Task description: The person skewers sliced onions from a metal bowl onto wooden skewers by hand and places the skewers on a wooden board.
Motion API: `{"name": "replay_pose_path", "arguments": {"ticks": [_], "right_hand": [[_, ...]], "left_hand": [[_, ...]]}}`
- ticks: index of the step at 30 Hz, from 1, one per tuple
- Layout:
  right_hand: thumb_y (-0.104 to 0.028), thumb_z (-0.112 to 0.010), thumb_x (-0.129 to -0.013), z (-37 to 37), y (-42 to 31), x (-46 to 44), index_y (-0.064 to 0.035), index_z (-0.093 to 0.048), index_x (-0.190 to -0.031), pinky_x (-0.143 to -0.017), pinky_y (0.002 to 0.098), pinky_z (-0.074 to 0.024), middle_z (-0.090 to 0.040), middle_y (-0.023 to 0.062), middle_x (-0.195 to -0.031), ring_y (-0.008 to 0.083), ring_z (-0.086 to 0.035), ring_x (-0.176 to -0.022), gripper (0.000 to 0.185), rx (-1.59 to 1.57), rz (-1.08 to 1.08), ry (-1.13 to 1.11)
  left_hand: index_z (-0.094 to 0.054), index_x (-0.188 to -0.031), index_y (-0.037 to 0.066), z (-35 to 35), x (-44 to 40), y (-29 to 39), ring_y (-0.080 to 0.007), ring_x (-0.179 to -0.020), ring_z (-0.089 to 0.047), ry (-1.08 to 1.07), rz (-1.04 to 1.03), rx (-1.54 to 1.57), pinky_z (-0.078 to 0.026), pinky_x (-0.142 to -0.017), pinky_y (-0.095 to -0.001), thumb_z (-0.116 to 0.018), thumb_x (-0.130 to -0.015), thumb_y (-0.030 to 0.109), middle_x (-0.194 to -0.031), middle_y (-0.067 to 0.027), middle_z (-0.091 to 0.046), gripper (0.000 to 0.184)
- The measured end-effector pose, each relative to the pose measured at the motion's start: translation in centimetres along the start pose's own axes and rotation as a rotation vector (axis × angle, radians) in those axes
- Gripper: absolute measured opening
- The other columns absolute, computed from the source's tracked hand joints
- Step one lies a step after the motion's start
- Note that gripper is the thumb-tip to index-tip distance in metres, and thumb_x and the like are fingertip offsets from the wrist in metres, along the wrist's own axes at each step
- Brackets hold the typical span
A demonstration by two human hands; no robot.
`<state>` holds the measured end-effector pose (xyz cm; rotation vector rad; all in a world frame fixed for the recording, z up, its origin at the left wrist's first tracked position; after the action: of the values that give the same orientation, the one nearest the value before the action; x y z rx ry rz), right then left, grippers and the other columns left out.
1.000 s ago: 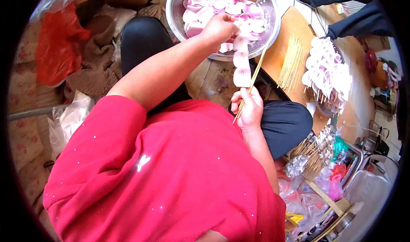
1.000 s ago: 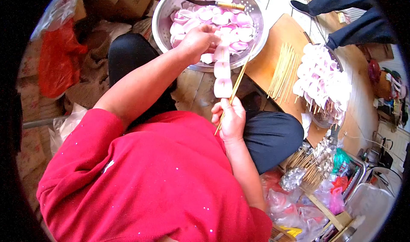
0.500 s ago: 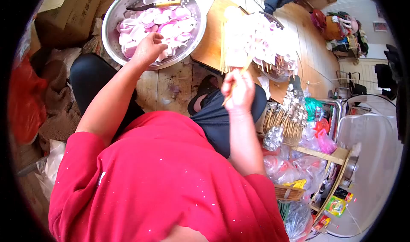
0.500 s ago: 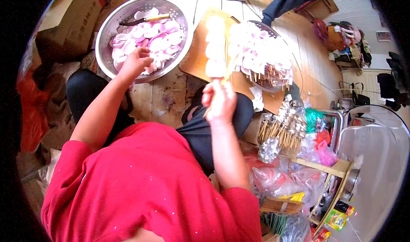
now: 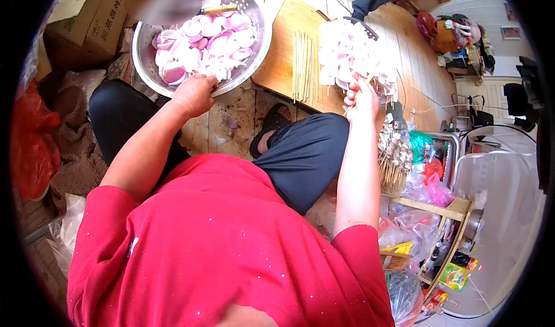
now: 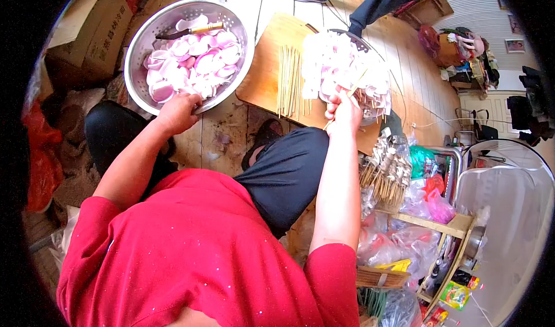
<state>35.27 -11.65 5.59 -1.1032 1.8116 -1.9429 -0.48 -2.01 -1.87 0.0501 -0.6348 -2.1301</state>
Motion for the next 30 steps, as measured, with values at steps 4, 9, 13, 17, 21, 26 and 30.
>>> {"name": "replay_pose_path", "arguments": {"ticks": [4, 9, 13, 17, 21, 26, 30], "right_hand": [[-0.02, -0.047, -0.091, 0.0, -0.3, 1.0, -0.0041, -0.058, -0.1, -0.035, 0.0198, -0.0299, -0.055, 0.002, -0.064, 0.0064, -0.043, -0.041, 0.021, 0.007, -0.001, 0.069], [-0.018, -0.044, -0.092, 1.0, -0.4, 1.6, -0.0007, -0.056, -0.104, -0.031, 0.021, -0.0289, -0.055, 0.0055, -0.063, 0.0081, -0.043, -0.038, 0.024, 0.028, 0.128, 0.155], [-0.02, -0.042, -0.094, 0.1, -0.9, 3.7, -0.0016, -0.055, -0.109, -0.032, 0.0202, -0.0265, -0.053, 0.0038, -0.063, 0.0066, -0.04, -0.039, 0.027, 0.042, 0.351, 0.212], [-0.018, -0.039, -0.096, -2.4, -0.1, 6.9, 0.0001, -0.052, -0.111, -0.036, 0.0175, -0.0294, -0.053, 0.0036, -0.063, 0.0057, -0.04, -0.041, 0.027, 0.117, 0.478, 0.037], [-0.018, -0.041, -0.096, -5.4, 2.9, 9.8, 0.0029, -0.051, -0.11, -0.042, 0.0168, -0.0351, -0.053, 0.004, -0.064, 0.0056, -0.043, -0.045, 0.027, 0.195, 0.428, -0.185], [-0.018, -0.041, -0.096, -7.6, 6.6, 11.6, 0.0023, -0.053, -0.105, -0.043, 0.0165, -0.036, -0.054, 0.0029, -0.064, 0.005, -0.043, -0.045, 0.025, 0.194, 0.282, -0.311], [-0.017, -0.041, -0.095, -8.2, 8.0, 12.4, 0.0013, -0.053, -0.105, -0.042, 0.0163, -0.036, -0.054, 0.003, -0.064, 0.0051, -0.044, -0.045, 0.024, 0.189, 0.196, -0.339]], "left_hand": [[-0.06, -0.09, 0.004, -0.5, -0.1, -0.1, -0.0321, -0.093, -0.058, 0.009, -0.007, 0.029, -0.045, -0.08, -0.0409, -0.054, -0.069, 0.003, -0.092, -0.0169, -0.061, 0.022], [-0.058, -0.086, 0.005, -1.3, -0.5, -0.2, -0.0325, -0.086, -0.059, 0.106, -0.077, -0.087, -0.047, -0.075, -0.0416, -0.057, -0.064, 0.006, -0.084, -0.0151, -0.061, 0.023], [-0.06, -0.085, 0.006, -1.5, -0.6, -0.4, -0.032, -0.085, -0.059, 0.123, -0.113, -0.126, -0.048, -0.074, -0.0423, -0.057, -0.065, 0.009, -0.083, -0.0149, -0.062, 0.02], [-0.06, -0.083, 0.006, -1.0, -0.5, 0.6, -0.0306, -0.085, -0.061, 0.116, -0.119, -0.155, -0.049, -0.073, -0.0412, -0.056, -0.066, 0.011, -0.084, -0.0147, -0.063, 0.018], [-0.062, -0.085, 0.005, -0.6, -0.8, 1.6, -0.0295, -0.086, -0.062, 0.078, -0.077, -0.156, -0.05, -0.074, -0.039, -0.056, -0.067, 0.011, -0.087, -0.015, -0.064, 0.02], [-0.062, -0.086, 0.005, -1.1, -1.5, 2.2, -0.0287, -0.087, -0.062, 0.078, -0.003, -0.139, -0.049, -0.077, -0.0383, -0.056, -0.068, 0.011, -0.088, -0.0149, -0.064, 0.02], [-0.061, -0.092, 0.004, -1.5, -2.5, 2.9, -0.0278, -0.094, -0.06, 0.106, 0.095, 0.012, -0.048, -0.08, -0.0376, -0.058, -0.068, 0.012, -0.095, -0.0145, -0.062, 0.025]]}}
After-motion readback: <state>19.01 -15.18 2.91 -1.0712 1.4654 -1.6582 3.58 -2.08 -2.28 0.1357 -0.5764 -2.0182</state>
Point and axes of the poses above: each hand's wrist, its own x-axis away from the middle knuckle, its own z-axis out of the back of the hand, y = z × x, the point moved 3 cm from there along -x, towards the middle knuckle
